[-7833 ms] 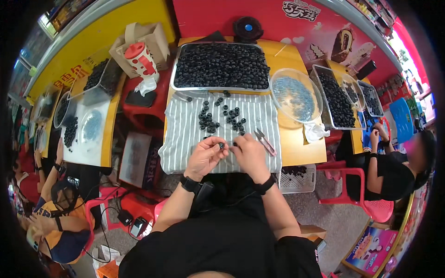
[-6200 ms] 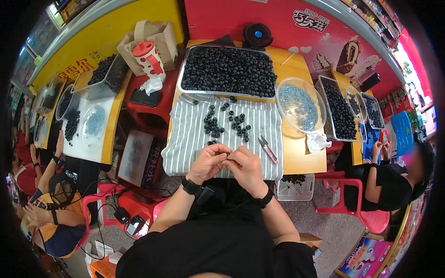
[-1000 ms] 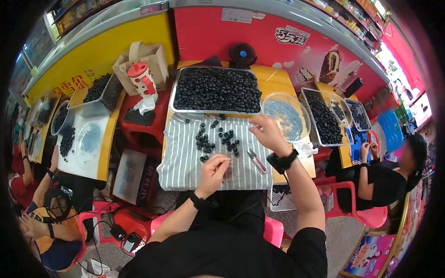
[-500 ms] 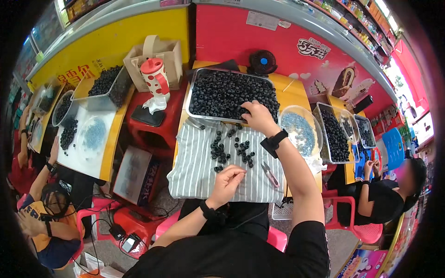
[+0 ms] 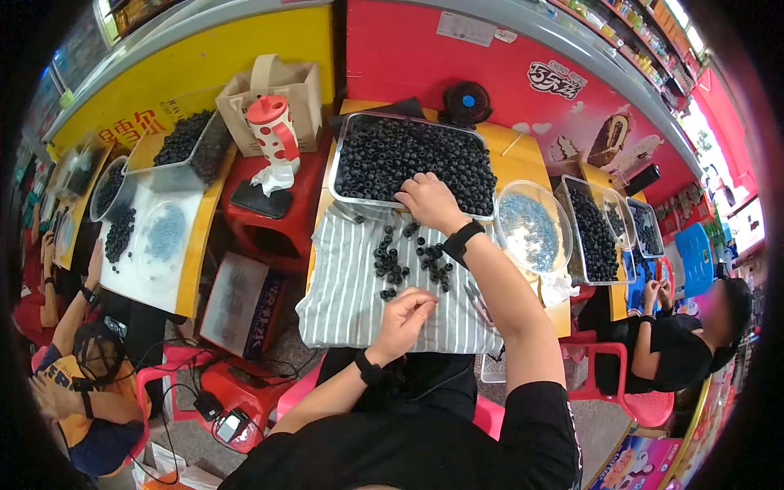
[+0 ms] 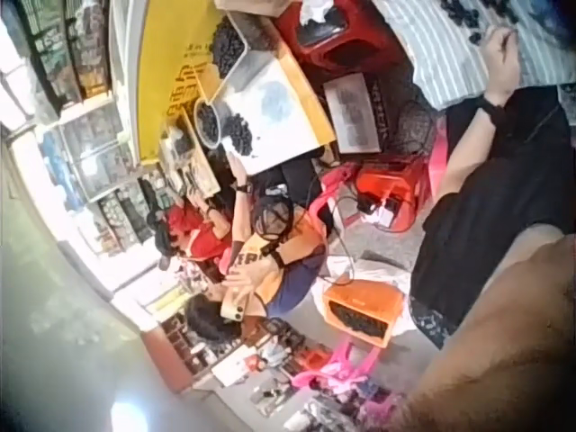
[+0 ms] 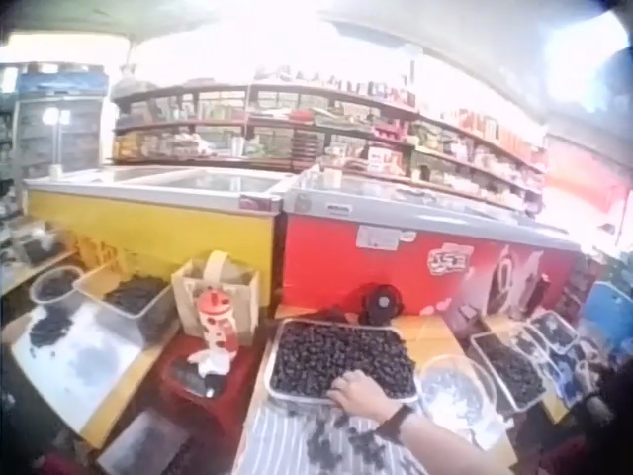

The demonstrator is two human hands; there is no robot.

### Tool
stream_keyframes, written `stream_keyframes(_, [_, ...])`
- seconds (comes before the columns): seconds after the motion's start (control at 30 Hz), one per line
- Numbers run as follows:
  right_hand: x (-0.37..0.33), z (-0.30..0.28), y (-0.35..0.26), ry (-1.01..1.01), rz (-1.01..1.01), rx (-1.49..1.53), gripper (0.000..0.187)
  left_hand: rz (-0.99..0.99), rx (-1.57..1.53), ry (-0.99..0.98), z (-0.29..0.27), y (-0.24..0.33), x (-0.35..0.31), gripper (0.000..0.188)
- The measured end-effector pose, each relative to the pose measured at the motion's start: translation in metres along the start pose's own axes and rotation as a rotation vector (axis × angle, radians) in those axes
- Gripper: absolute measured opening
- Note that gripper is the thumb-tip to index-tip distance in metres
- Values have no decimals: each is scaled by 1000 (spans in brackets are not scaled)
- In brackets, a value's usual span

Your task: Sorting small black plastic components on a table and placing them into containers.

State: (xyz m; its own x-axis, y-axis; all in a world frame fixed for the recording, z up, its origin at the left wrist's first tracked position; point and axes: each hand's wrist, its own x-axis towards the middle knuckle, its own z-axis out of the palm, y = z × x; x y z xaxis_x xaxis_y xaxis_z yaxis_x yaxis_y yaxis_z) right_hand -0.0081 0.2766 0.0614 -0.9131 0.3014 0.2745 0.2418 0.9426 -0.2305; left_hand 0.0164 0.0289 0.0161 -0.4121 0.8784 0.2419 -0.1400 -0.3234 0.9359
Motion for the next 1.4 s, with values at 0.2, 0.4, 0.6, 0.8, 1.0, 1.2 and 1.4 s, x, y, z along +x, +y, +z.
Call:
stream_keyframes(0.2, [-3,-6,-10,-19,78,69,38,-5,-4,11,2,3,1,11])
stream_keyframes(0.4, [3,-9,-14,-121,196,50,48,1,8,-4,1,-2,1,12])
stream_keyframes(0.6, [7,-6,-9,-62,163,52,48,-26,10,4,1,0,1,12])
stream_keyframes(0.8, [6,-6,-9,58,145,44,43,-5,17,2,-2,-3,1,12])
stream_keyframes(1.0, [0,-17,-9,164,200,91,40,-69,-116,125,1,-12,-2,14])
stream_keyframes(1.2, [-27,-36,-52,71,56,234,38,-79,-97,160,0,-7,-2,13])
stream_keyframes(1.4, [-73,-6,-77,-6,95,260,31,33,-16,159,0,-7,1,13])
